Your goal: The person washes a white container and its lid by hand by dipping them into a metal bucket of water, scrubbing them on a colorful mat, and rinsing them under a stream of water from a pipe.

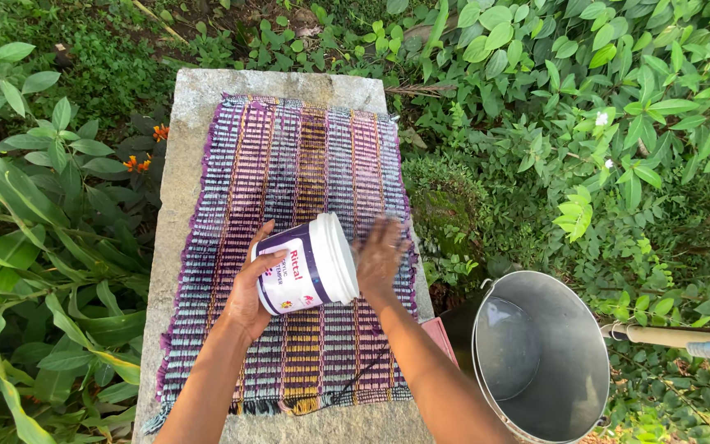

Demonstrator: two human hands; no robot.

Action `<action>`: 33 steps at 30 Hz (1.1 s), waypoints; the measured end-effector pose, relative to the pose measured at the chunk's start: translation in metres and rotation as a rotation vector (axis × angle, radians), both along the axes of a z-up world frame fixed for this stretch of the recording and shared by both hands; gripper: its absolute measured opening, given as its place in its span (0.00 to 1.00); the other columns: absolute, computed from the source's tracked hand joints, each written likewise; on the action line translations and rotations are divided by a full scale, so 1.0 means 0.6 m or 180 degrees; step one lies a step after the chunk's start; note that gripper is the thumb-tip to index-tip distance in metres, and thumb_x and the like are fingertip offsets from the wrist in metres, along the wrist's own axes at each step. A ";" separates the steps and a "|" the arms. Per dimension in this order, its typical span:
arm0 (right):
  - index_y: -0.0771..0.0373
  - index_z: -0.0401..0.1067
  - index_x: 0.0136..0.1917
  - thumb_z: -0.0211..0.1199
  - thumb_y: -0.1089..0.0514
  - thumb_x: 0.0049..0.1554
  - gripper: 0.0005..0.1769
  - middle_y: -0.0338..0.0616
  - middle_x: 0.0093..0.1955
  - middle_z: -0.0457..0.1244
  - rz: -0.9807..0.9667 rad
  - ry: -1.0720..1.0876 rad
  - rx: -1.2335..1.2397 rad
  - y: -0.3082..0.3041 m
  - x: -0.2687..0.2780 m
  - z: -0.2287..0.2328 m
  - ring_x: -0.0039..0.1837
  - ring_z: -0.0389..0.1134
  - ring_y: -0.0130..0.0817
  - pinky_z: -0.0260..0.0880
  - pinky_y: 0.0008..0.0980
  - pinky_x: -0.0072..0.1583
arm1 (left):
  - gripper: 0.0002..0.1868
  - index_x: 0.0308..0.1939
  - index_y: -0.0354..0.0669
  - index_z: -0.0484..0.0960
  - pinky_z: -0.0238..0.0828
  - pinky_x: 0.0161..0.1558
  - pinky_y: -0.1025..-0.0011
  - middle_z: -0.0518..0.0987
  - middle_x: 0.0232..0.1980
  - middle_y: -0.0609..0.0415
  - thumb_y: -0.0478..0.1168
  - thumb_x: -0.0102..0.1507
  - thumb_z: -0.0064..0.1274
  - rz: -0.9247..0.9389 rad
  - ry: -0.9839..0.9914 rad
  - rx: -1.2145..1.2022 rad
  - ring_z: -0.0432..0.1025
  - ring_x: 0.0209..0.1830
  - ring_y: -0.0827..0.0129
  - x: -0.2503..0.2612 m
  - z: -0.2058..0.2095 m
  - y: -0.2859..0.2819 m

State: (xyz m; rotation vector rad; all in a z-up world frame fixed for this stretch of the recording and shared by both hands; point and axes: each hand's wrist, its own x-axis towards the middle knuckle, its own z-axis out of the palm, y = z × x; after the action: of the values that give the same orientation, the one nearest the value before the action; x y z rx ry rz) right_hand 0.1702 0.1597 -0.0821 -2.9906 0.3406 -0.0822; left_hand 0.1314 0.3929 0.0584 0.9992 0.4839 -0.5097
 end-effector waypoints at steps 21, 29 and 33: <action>0.63 0.31 0.82 0.48 0.39 0.65 0.46 0.54 0.85 0.27 -0.0421 0.0922 0.0374 0.062 0.087 0.027 0.86 0.24 0.46 0.23 0.52 0.82 | 0.45 0.74 0.58 0.62 0.75 0.57 0.57 0.77 0.58 0.53 0.42 0.51 0.54 0.0377 -0.0410 0.0064 0.75 0.59 0.60 0.029 -0.006 0.031; 0.62 0.41 0.85 0.58 0.42 0.63 0.48 0.57 0.86 0.35 0.2226 0.0423 -0.0969 0.083 0.122 -0.008 0.87 0.34 0.47 0.33 0.55 0.82 | 0.43 0.73 0.57 0.62 0.77 0.53 0.59 0.77 0.56 0.53 0.39 0.52 0.53 0.0545 -0.0481 0.0042 0.76 0.55 0.61 0.042 0.009 0.034; 0.65 0.33 0.81 0.61 0.26 0.56 0.62 0.62 0.85 0.28 -0.0001 0.1095 0.0066 0.067 0.133 0.039 0.82 0.28 0.56 0.30 0.60 0.77 | 0.43 0.72 0.53 0.60 0.77 0.55 0.62 0.77 0.56 0.51 0.36 0.52 0.55 0.0698 -0.0715 0.0038 0.76 0.55 0.62 0.054 -0.004 0.029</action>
State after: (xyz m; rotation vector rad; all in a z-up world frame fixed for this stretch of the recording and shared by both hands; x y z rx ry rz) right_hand 0.2499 0.2000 -0.0587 -2.9762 0.3730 0.4369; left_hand 0.1637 0.4104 0.0557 0.9875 0.3894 -0.1955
